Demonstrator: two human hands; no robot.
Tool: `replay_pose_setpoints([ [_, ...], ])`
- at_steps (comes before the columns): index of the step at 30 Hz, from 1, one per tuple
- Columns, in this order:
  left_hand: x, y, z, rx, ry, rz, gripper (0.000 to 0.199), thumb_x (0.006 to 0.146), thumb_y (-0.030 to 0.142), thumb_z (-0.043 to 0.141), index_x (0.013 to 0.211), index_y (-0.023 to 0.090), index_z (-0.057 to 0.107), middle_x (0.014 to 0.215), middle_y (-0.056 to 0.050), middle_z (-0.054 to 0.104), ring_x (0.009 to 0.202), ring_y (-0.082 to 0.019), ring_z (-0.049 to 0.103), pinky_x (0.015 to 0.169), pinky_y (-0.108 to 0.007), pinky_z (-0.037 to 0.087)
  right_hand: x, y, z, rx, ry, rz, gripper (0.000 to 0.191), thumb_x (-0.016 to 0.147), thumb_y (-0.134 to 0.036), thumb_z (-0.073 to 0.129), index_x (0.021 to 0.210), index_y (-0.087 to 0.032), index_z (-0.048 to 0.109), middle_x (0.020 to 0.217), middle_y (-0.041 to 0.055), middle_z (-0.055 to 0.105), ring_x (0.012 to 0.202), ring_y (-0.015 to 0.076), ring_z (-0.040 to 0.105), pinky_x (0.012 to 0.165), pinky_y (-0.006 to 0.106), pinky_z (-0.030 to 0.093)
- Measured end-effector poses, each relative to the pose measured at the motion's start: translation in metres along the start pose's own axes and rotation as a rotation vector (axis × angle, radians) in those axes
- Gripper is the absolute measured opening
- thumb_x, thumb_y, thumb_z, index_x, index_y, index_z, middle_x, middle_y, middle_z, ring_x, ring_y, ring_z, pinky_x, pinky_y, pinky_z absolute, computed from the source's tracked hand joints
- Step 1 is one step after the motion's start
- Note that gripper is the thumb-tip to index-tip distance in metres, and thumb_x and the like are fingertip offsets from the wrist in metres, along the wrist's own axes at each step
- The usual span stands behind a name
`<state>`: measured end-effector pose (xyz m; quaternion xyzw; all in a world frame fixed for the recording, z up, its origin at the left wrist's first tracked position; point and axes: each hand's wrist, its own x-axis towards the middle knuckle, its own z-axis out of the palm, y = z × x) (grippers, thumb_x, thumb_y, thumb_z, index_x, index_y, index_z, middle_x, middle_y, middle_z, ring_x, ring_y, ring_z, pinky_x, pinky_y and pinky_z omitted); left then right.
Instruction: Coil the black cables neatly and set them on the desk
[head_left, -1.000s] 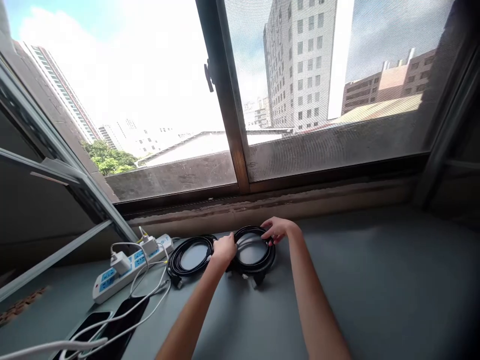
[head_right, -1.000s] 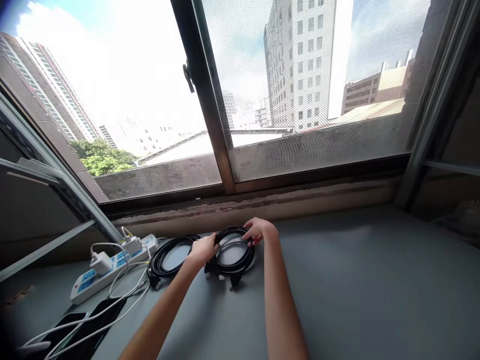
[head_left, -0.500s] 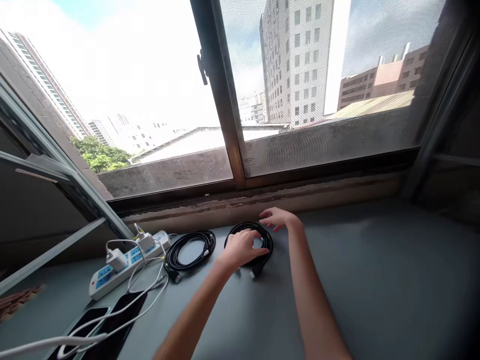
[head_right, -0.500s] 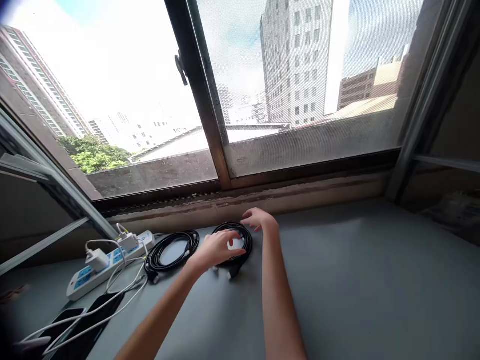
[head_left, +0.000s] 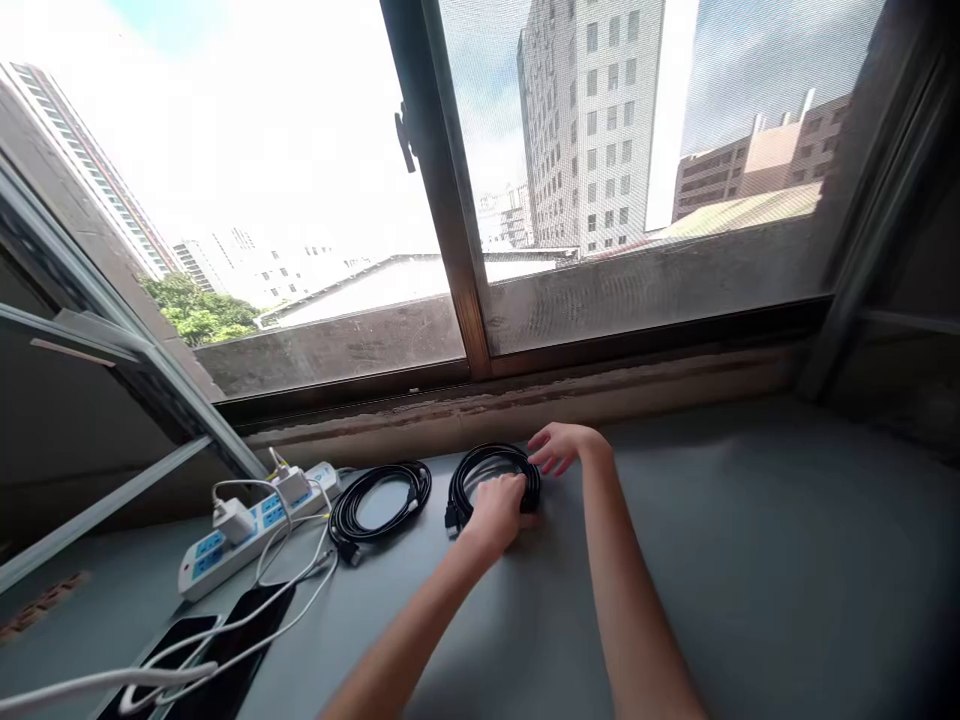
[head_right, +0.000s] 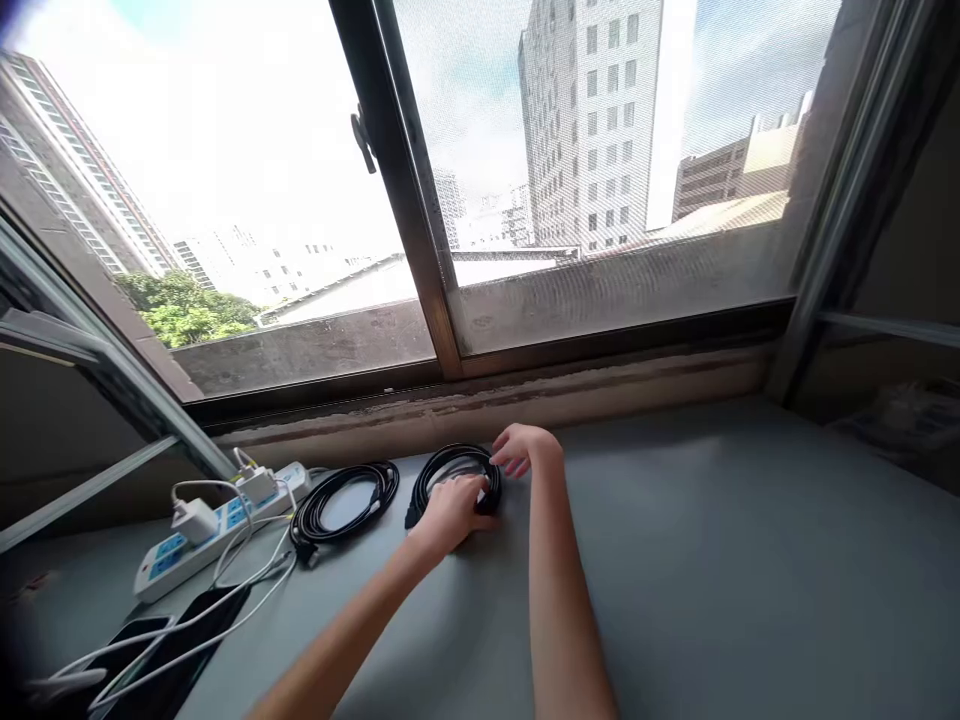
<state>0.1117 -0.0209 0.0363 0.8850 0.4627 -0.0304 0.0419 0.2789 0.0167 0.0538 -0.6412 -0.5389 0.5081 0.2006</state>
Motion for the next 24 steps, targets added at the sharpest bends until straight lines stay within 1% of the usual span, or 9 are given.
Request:
replay_pose_setpoints([
  [3, 0.003, -0.006, -0.005, -0.033, -0.035, 0.035, 0.038, 0.068, 0.044, 0.068, 0.098, 0.02, 0.061, 0.089, -0.005, 0.068, 0.088, -0.026, 0.062, 0.066, -0.029, 0.042, 0.006, 0.001, 0.005, 0.011, -0.036, 0.023, 0.057, 0.068, -0.013, 0.075, 0.121, -0.009, 0.053, 0.087, 0.0105, 0.069, 0.071, 0.0189, 0.067, 0.061, 0.025, 0.055],
  [6, 0.003, -0.01, -0.008, -0.058, -0.061, 0.067, 0.035, 0.068, 0.045, 0.068, 0.094, 0.022, 0.062, 0.089, -0.002, 0.068, 0.088, -0.024, 0.062, 0.064, -0.026, 0.04, 0.009, 0.001, 0.007, 0.016, -0.047, 0.034, 0.059, 0.068, -0.011, 0.074, 0.123, -0.011, 0.052, 0.082, 0.0085, 0.069, 0.068, 0.018, 0.067, 0.06, 0.024, 0.055],
  [11, -0.001, -0.007, -0.01, -0.065, -0.052, 0.069, 0.04, 0.067, 0.056, 0.062, 0.088, 0.021, 0.061, 0.09, -0.004, 0.067, 0.088, -0.026, 0.061, 0.064, -0.028, 0.039, 0.008, 0.001, 0.007, 0.023, -0.043, 0.059, 0.056, 0.067, -0.013, 0.076, 0.118, -0.012, 0.054, 0.076, 0.0068, 0.069, 0.066, 0.0181, 0.068, 0.061, 0.024, 0.055],
  [13, -0.003, -0.004, -0.01, -0.066, -0.028, 0.051, 0.04, 0.07, 0.058, 0.057, 0.086, 0.021, 0.061, 0.089, -0.005, 0.067, 0.087, -0.027, 0.061, 0.065, -0.03, 0.039, 0.003, 0.0, 0.005, 0.022, -0.054, 0.085, 0.047, 0.068, -0.014, 0.075, 0.112, -0.011, 0.057, 0.074, 0.0076, 0.069, 0.069, 0.0195, 0.068, 0.062, 0.025, 0.055],
  [17, -0.002, -0.002, -0.006, -0.085, -0.007, -0.002, 0.036, 0.073, 0.054, 0.055, 0.085, 0.021, 0.062, 0.088, -0.006, 0.068, 0.087, -0.028, 0.061, 0.066, -0.032, 0.039, -0.007, -0.002, 0.001, -0.002, -0.092, 0.142, 0.014, 0.076, -0.02, 0.068, 0.083, -0.009, 0.062, 0.078, 0.0122, 0.069, 0.075, 0.0216, 0.068, 0.061, 0.024, 0.055],
  [18, 0.0, -0.004, -0.004, -0.096, -0.009, -0.016, 0.037, 0.072, 0.055, 0.056, 0.086, 0.021, 0.062, 0.089, -0.006, 0.068, 0.088, -0.028, 0.061, 0.066, -0.032, 0.038, -0.009, -0.002, 0.001, -0.01, -0.099, 0.154, 0.011, 0.077, -0.02, 0.067, 0.077, -0.01, 0.062, 0.079, 0.0127, 0.069, 0.077, 0.0217, 0.068, 0.06, 0.023, 0.054],
  [20, 0.003, -0.007, 0.0, -0.126, -0.019, -0.036, 0.042, 0.067, 0.059, 0.059, 0.086, 0.021, 0.061, 0.09, -0.005, 0.067, 0.088, -0.027, 0.06, 0.065, -0.031, 0.038, -0.009, -0.002, 0.001, -0.025, -0.107, 0.174, 0.014, 0.078, -0.021, 0.066, 0.069, -0.011, 0.06, 0.078, 0.0129, 0.069, 0.078, 0.0214, 0.068, 0.057, 0.021, 0.053],
  [22, 0.006, -0.01, 0.004, -0.153, -0.026, -0.048, 0.047, 0.063, 0.062, 0.061, 0.086, 0.021, 0.061, 0.089, -0.005, 0.067, 0.087, -0.027, 0.06, 0.063, -0.029, 0.037, -0.007, -0.001, 0.001, -0.041, -0.112, 0.193, 0.016, 0.077, -0.02, 0.067, 0.066, -0.011, 0.059, 0.075, 0.0131, 0.069, 0.075, 0.0213, 0.068, 0.054, 0.02, 0.052],
  [24, 0.008, -0.011, 0.007, -0.158, -0.023, -0.051, 0.047, 0.062, 0.061, 0.062, 0.085, 0.021, 0.061, 0.087, -0.005, 0.066, 0.085, -0.026, 0.06, 0.061, -0.028, 0.035, -0.005, 0.001, 0.003, -0.051, -0.108, 0.201, 0.014, 0.076, -0.017, 0.066, 0.066, -0.01, 0.06, 0.071, 0.0124, 0.068, 0.07, 0.0205, 0.068, 0.051, 0.02, 0.051],
])
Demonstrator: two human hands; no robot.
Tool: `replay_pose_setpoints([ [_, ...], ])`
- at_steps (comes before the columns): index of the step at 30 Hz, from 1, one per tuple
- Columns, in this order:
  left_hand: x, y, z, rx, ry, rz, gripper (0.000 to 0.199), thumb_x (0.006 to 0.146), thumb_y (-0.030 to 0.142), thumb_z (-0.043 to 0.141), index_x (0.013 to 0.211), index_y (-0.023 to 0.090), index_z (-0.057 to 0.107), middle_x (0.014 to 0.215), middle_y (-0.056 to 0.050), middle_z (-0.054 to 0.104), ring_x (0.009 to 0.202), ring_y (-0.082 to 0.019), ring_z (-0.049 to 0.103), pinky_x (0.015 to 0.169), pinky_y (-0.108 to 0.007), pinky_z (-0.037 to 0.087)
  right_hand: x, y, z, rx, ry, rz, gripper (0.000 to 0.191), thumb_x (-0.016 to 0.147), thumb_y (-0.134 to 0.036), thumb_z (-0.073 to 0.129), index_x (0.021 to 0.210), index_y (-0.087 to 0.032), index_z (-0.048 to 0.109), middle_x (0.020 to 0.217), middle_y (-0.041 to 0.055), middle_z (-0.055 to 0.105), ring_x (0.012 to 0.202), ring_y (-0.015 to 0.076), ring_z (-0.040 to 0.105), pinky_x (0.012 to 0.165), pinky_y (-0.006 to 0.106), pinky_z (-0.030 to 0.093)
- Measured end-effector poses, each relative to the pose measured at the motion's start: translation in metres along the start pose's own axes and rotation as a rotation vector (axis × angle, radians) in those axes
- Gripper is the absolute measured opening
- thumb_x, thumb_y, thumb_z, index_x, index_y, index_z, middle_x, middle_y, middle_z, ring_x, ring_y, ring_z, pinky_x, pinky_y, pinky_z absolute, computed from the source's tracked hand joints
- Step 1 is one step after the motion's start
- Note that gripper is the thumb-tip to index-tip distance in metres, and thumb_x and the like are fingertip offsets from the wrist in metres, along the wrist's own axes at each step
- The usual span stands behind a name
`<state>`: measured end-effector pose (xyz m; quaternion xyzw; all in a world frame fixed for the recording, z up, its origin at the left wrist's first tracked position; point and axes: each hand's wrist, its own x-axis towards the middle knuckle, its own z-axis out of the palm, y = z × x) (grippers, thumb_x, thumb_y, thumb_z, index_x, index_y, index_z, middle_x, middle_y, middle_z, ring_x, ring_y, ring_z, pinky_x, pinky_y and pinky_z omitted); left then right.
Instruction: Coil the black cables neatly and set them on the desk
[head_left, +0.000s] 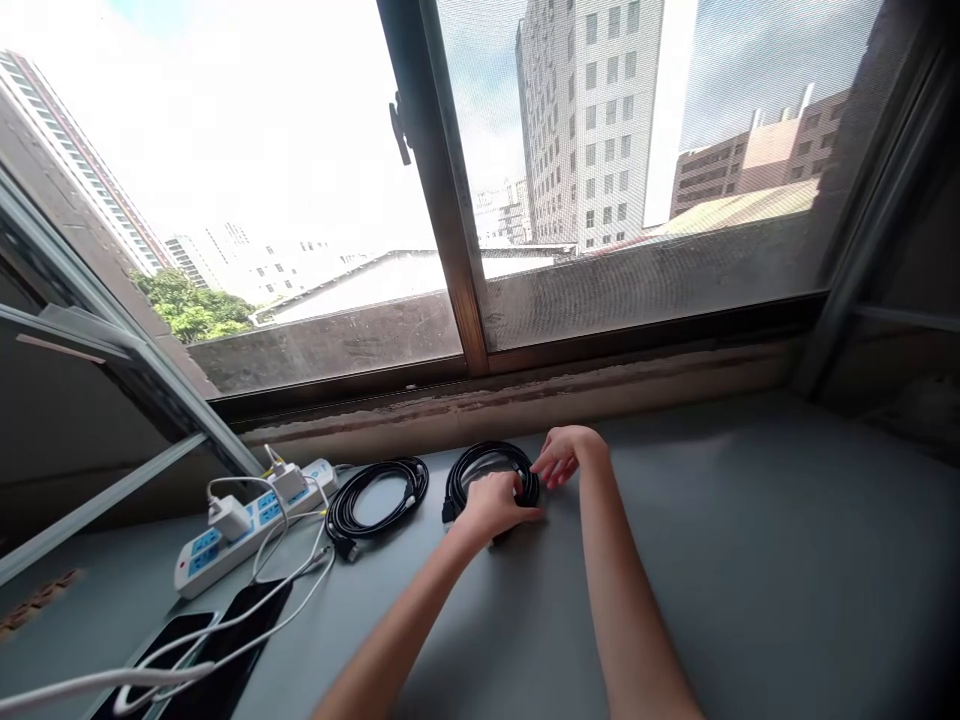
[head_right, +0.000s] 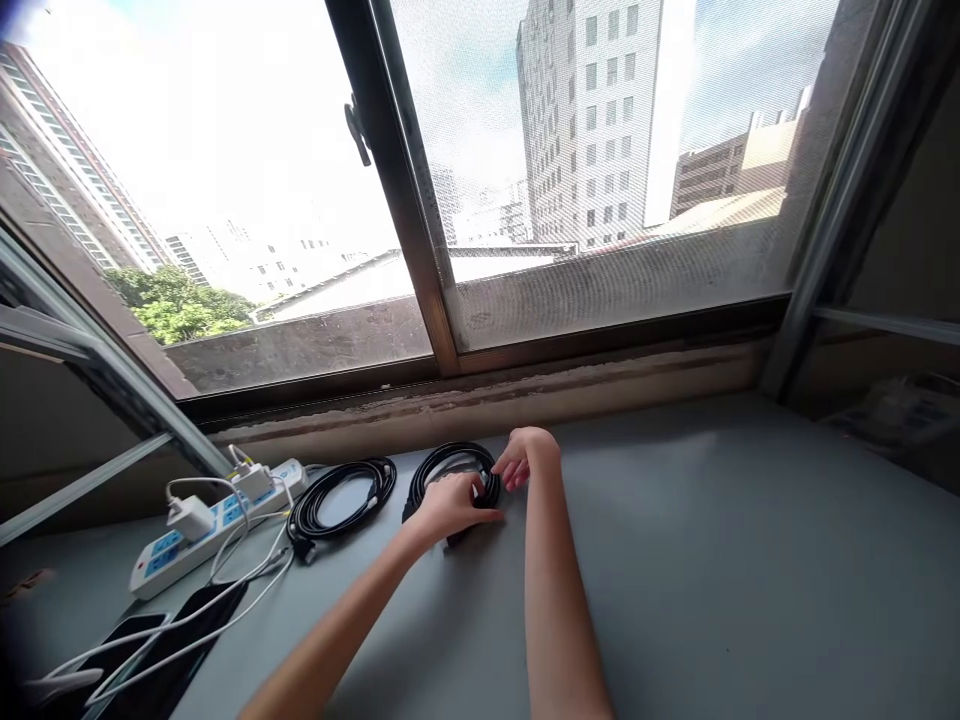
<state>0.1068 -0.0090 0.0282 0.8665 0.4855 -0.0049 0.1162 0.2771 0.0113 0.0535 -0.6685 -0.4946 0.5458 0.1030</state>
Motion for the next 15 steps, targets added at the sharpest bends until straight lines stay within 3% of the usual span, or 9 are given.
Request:
replay_pose_setpoints([
  [4, 0.002, 0.001, 0.004, -0.004, 0.022, 0.008, 0.04, 0.066, 0.058, 0.06, 0.078, 0.02, 0.06, 0.079, -0.005, 0.065, 0.077, -0.024, 0.059, 0.055, -0.026, 0.03, 0.004, 0.003, 0.003, 0.032, 0.048, -0.075, 0.002, 0.078, -0.007, 0.06, 0.078, -0.009, 0.06, 0.072, 0.007, 0.067, 0.061, 0.0135, 0.065, 0.053, 0.019, 0.051],
  [7, 0.003, 0.0, 0.007, -0.018, 0.049, 0.016, 0.039, 0.068, 0.058, 0.059, 0.074, 0.02, 0.058, 0.075, -0.003, 0.062, 0.072, -0.021, 0.057, 0.052, -0.026, 0.026, 0.003, 0.003, 0.003, 0.069, 0.068, -0.134, 0.006, 0.083, -0.011, 0.056, 0.088, -0.009, 0.059, 0.079, 0.0067, 0.067, 0.057, 0.0109, 0.064, 0.054, 0.02, 0.052],
  [11, 0.006, -0.003, 0.012, -0.032, 0.07, 0.038, 0.044, 0.067, 0.062, 0.058, 0.063, 0.019, 0.053, 0.063, -0.002, 0.054, 0.065, -0.018, 0.053, 0.051, -0.027, 0.021, 0.004, 0.002, 0.002, 0.09, 0.025, -0.133, 0.014, 0.086, -0.021, 0.055, 0.095, -0.01, 0.056, 0.077, 0.0084, 0.067, 0.056, 0.0143, 0.065, 0.054, 0.023, 0.053],
  [15, 0.006, -0.001, 0.011, -0.097, 0.112, -0.019, 0.05, 0.065, 0.067, 0.055, 0.057, 0.019, 0.048, 0.055, 0.0, 0.046, 0.058, -0.016, 0.048, 0.05, -0.026, 0.019, 0.01, 0.003, 0.003, 0.082, -0.053, -0.114, 0.025, 0.078, -0.023, 0.067, 0.097, -0.011, 0.056, 0.07, 0.0071, 0.067, 0.057, 0.0176, 0.066, 0.053, 0.024, 0.053],
])
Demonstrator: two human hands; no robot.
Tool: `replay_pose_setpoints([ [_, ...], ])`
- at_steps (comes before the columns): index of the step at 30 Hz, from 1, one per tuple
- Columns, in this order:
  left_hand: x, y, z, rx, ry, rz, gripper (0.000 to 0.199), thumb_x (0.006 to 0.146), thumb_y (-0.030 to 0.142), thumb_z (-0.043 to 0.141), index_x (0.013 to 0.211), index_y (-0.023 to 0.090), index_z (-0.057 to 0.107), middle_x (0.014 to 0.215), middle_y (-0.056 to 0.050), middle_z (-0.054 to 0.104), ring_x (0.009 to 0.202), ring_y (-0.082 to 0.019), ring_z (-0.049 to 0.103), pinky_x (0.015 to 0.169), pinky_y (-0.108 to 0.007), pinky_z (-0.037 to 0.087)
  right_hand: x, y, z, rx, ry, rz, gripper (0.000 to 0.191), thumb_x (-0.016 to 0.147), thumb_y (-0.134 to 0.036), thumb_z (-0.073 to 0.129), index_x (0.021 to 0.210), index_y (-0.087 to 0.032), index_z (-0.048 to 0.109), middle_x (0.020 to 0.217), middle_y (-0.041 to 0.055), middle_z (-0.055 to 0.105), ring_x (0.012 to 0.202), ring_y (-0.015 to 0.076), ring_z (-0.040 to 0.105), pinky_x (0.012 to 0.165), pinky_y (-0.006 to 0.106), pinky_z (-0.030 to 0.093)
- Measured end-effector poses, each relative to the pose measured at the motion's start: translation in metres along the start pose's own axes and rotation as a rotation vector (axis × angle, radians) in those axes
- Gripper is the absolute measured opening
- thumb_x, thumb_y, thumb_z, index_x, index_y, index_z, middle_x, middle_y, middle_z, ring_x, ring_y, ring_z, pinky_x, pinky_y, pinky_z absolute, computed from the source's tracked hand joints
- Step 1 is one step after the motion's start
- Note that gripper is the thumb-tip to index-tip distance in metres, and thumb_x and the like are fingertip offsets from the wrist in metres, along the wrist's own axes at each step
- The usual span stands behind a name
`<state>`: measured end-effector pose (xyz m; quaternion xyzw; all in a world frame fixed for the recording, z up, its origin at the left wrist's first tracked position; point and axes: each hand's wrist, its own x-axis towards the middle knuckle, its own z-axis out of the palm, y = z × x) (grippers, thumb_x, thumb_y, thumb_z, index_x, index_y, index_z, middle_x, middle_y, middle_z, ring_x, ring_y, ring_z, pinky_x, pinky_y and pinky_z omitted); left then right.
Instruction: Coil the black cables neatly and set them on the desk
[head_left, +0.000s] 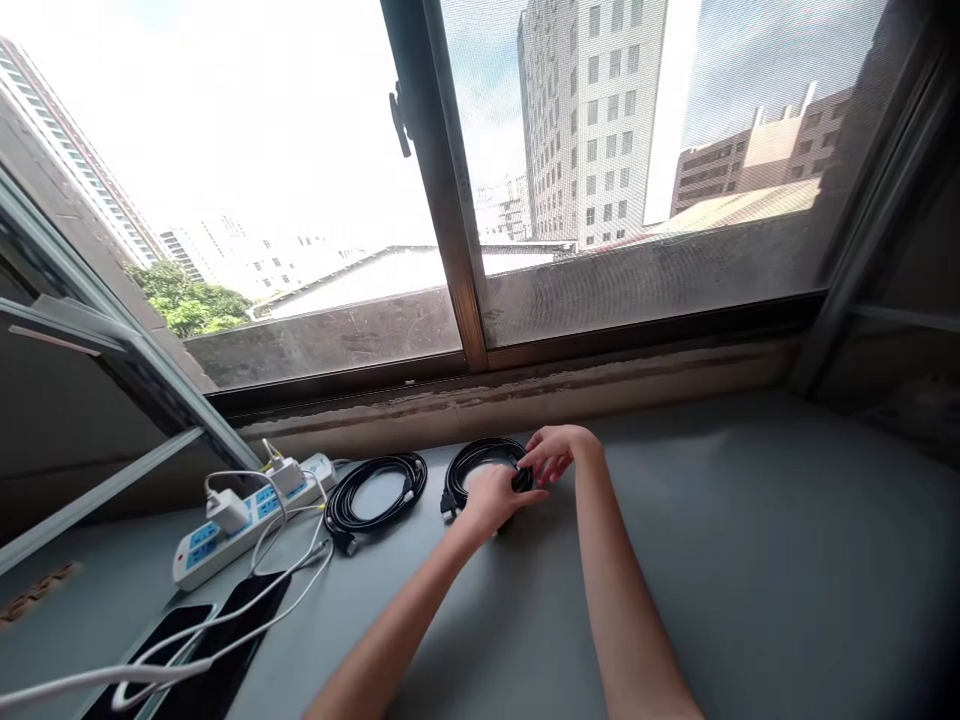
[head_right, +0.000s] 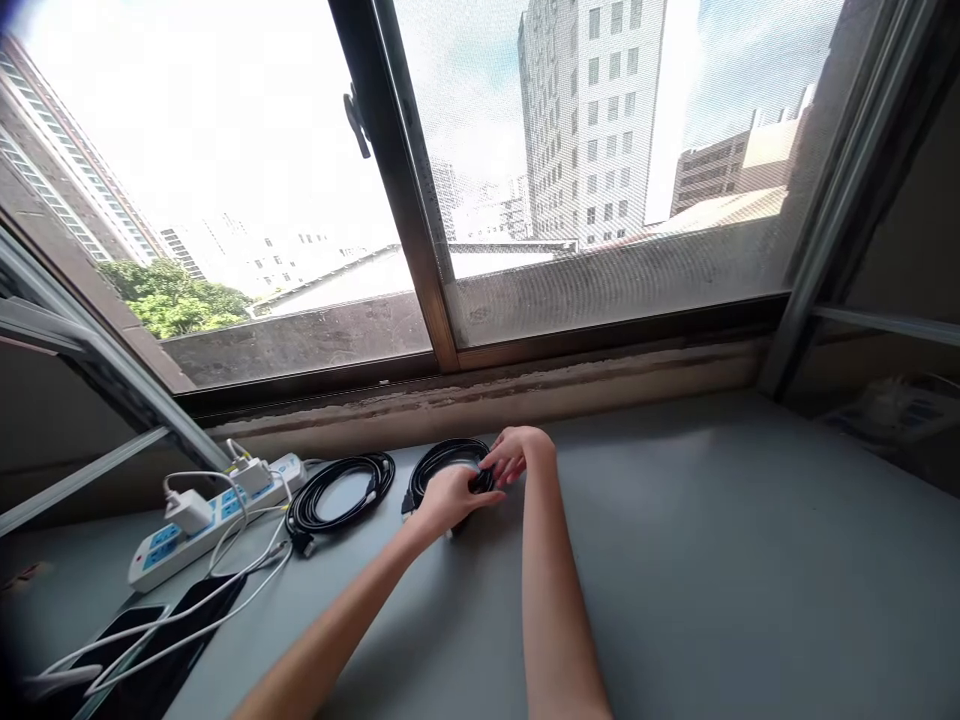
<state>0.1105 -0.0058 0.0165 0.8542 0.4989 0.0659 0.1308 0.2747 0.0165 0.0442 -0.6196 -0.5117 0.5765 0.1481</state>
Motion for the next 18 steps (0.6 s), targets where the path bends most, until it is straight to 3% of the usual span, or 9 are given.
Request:
replay_pose_setpoints([
  [6, -0.002, 0.006, -0.011, -0.206, 0.011, -0.069, 0.06, 0.078, 0.069, 0.031, 0.054, 0.018, 0.049, 0.05, -0.001, 0.048, 0.05, -0.014, 0.047, 0.048, -0.026, 0.023, 0.005, -0.002, 0.004, 0.026, 0.041, -0.071, 0.04, 0.08, -0.019, 0.065, 0.115, -0.011, 0.048, 0.066, 0.0025, 0.065, 0.054, 0.0146, 0.064, 0.055, 0.023, 0.053],
  [13, 0.002, -0.002, -0.025, -0.297, 0.046, -0.085, 0.058, 0.081, 0.064, 0.03, 0.048, 0.018, 0.046, 0.047, -0.001, 0.048, 0.046, -0.013, 0.046, 0.048, -0.024, 0.028, 0.005, 0.0, 0.0, 0.088, 0.154, -0.166, 0.049, 0.081, -0.032, 0.065, 0.122, -0.013, 0.046, 0.069, -0.0004, 0.06, 0.053, 0.0102, 0.058, 0.055, 0.023, 0.054],
  [18, 0.002, -0.006, -0.03, -0.362, 0.067, -0.084, 0.061, 0.08, 0.066, 0.027, 0.049, 0.017, 0.047, 0.045, 0.0, 0.046, 0.043, -0.011, 0.043, 0.048, -0.024, 0.03, 0.005, 0.004, -0.004, 0.089, 0.22, -0.133, 0.034, 0.084, -0.039, 0.059, 0.099, -0.009, 0.059, 0.066, 0.0011, 0.058, 0.051, 0.0099, 0.055, 0.055, 0.024, 0.055],
])
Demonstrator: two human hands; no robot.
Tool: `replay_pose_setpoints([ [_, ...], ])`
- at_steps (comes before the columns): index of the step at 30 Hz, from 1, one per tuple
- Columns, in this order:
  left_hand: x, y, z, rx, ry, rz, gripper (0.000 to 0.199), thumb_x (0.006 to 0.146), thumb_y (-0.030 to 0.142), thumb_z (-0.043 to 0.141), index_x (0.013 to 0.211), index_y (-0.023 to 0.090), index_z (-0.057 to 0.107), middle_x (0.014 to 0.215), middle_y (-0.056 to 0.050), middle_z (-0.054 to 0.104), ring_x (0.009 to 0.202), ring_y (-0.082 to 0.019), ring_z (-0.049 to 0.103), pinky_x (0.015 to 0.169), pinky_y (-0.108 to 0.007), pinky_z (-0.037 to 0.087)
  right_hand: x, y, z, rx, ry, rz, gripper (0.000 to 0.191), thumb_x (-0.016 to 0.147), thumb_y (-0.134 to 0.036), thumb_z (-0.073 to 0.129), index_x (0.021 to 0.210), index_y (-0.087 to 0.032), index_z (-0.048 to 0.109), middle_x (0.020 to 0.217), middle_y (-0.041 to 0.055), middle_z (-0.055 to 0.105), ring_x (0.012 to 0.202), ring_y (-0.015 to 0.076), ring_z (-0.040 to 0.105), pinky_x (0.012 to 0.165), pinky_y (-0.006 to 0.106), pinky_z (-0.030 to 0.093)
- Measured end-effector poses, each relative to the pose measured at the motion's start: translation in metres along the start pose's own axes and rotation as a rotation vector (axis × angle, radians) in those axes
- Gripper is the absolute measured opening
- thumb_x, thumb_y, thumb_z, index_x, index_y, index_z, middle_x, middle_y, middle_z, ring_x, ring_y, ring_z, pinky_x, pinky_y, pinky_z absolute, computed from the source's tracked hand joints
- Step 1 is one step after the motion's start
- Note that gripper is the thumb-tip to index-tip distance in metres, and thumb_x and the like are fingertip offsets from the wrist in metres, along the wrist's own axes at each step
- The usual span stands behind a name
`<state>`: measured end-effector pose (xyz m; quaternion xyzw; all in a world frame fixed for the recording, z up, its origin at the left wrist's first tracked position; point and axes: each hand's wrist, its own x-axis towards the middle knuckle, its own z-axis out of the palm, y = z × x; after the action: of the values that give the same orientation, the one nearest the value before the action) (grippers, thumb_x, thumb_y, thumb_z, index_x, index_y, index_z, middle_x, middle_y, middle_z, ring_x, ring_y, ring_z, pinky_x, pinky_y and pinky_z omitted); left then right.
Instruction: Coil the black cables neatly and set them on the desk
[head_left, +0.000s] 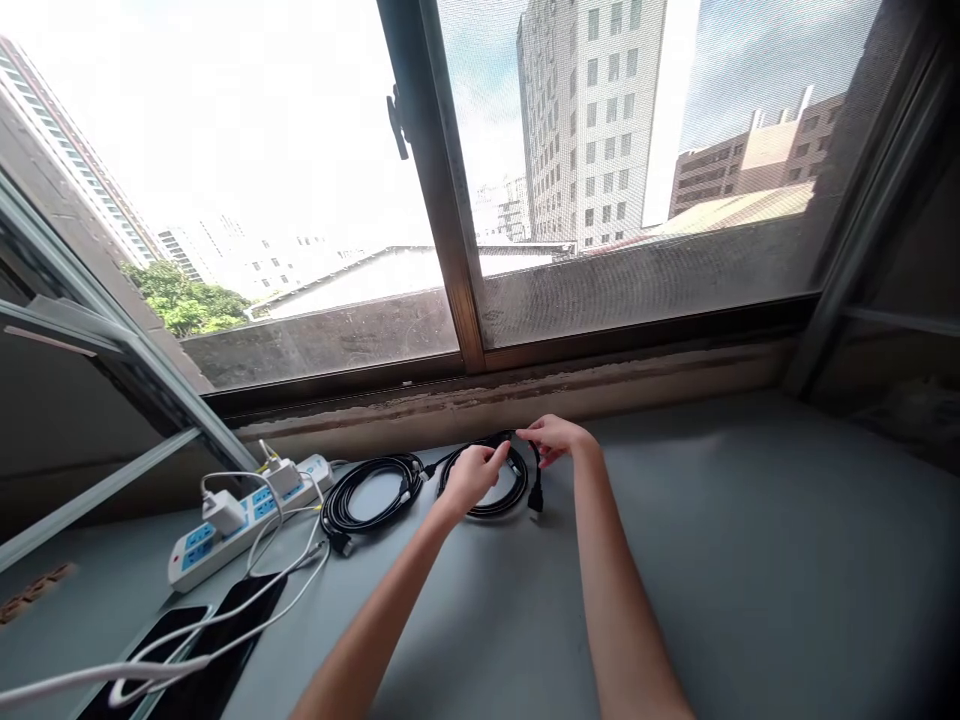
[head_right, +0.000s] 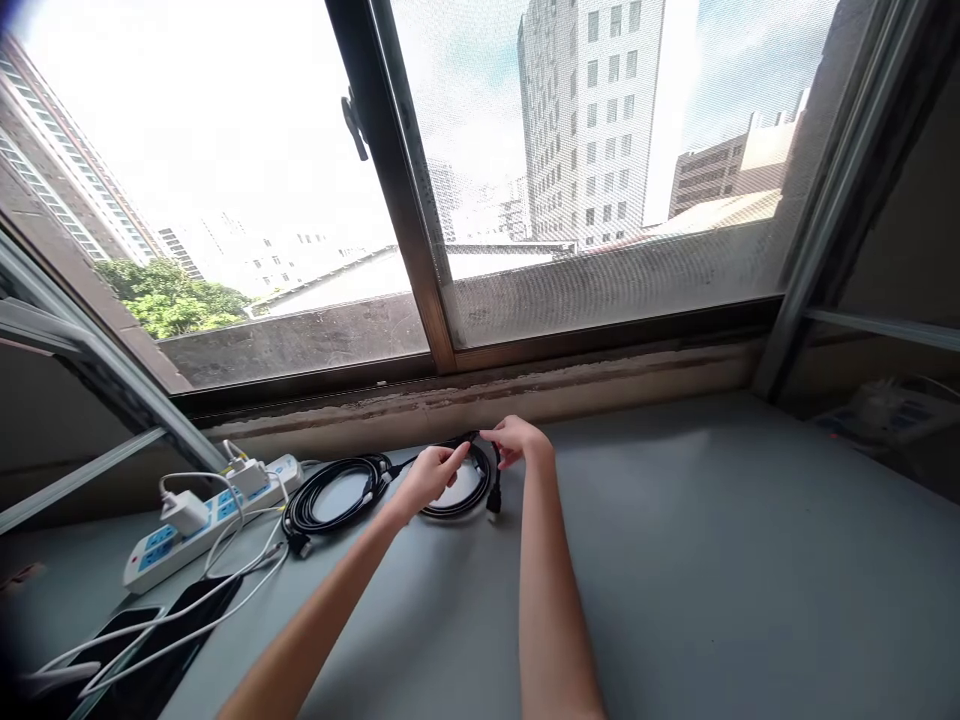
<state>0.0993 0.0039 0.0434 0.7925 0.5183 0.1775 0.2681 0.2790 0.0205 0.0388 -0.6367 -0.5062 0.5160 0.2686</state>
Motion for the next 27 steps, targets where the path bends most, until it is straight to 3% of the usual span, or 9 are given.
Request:
replay_pose_setpoints([
  [6, 0.001, -0.003, 0.003, -0.072, -0.034, -0.008, 0.063, 0.078, 0.069, 0.029, 0.052, 0.016, 0.051, 0.044, 0.001, 0.045, 0.038, -0.01, 0.042, 0.046, -0.023, 0.032, -0.013, 0.003, -0.004, -0.051, -0.201, 0.206, 0.023, 0.073, -0.025, 0.071, 0.08, -0.007, 0.058, 0.071, 0.0125, 0.066, 0.064, 0.021, 0.066, 0.06, 0.03, 0.056],
  [10, 0.002, -0.005, 0.005, -0.128, -0.062, -0.01, 0.061, 0.077, 0.069, 0.031, 0.056, 0.016, 0.051, 0.045, 0.002, 0.046, 0.036, -0.009, 0.043, 0.043, -0.022, 0.033, -0.022, 0.0, -0.004, -0.004, -0.294, 0.182, 0.016, 0.078, -0.022, 0.067, 0.078, -0.01, 0.057, 0.068, 0.0119, 0.068, 0.072, 0.0218, 0.068, 0.068, 0.027, 0.055],
  [17, 0.002, -0.004, 0.006, -0.17, -0.146, -0.016, 0.053, 0.08, 0.063, 0.029, 0.066, 0.016, 0.05, 0.048, 0.001, 0.051, 0.041, -0.012, 0.052, 0.043, -0.022, 0.039, -0.016, -0.005, 0.002, 0.143, -0.154, 0.054, 0.014, 0.095, -0.02, 0.041, 0.091, -0.011, 0.05, 0.062, 0.0044, 0.063, 0.071, 0.0165, 0.068, 0.071, 0.024, 0.054],
  [22, -0.007, 0.002, -0.001, -0.059, -0.227, 0.017, 0.042, 0.08, 0.054, 0.039, 0.069, 0.016, 0.055, 0.053, -0.003, 0.06, 0.052, -0.016, 0.058, 0.047, -0.023, 0.038, -0.011, -0.008, 0.006, 0.205, -0.117, 0.029, 0.022, 0.096, -0.025, 0.039, 0.1, -0.007, 0.051, 0.071, 0.0087, 0.065, 0.073, 0.0186, 0.068, 0.07, 0.026, 0.055],
  [27, -0.021, 0.015, -0.003, 0.065, -0.257, 0.067, 0.028, 0.081, 0.041, 0.042, 0.07, 0.017, 0.053, 0.06, -0.005, 0.064, 0.058, -0.019, 0.058, 0.052, -0.027, 0.037, -0.013, -0.011, 0.007, 0.2, -0.092, 0.032, 0.044, 0.091, -0.045, 0.045, 0.108, -0.005, 0.052, 0.075, 0.0113, 0.065, 0.071, 0.0196, 0.067, 0.066, 0.027, 0.056],
])
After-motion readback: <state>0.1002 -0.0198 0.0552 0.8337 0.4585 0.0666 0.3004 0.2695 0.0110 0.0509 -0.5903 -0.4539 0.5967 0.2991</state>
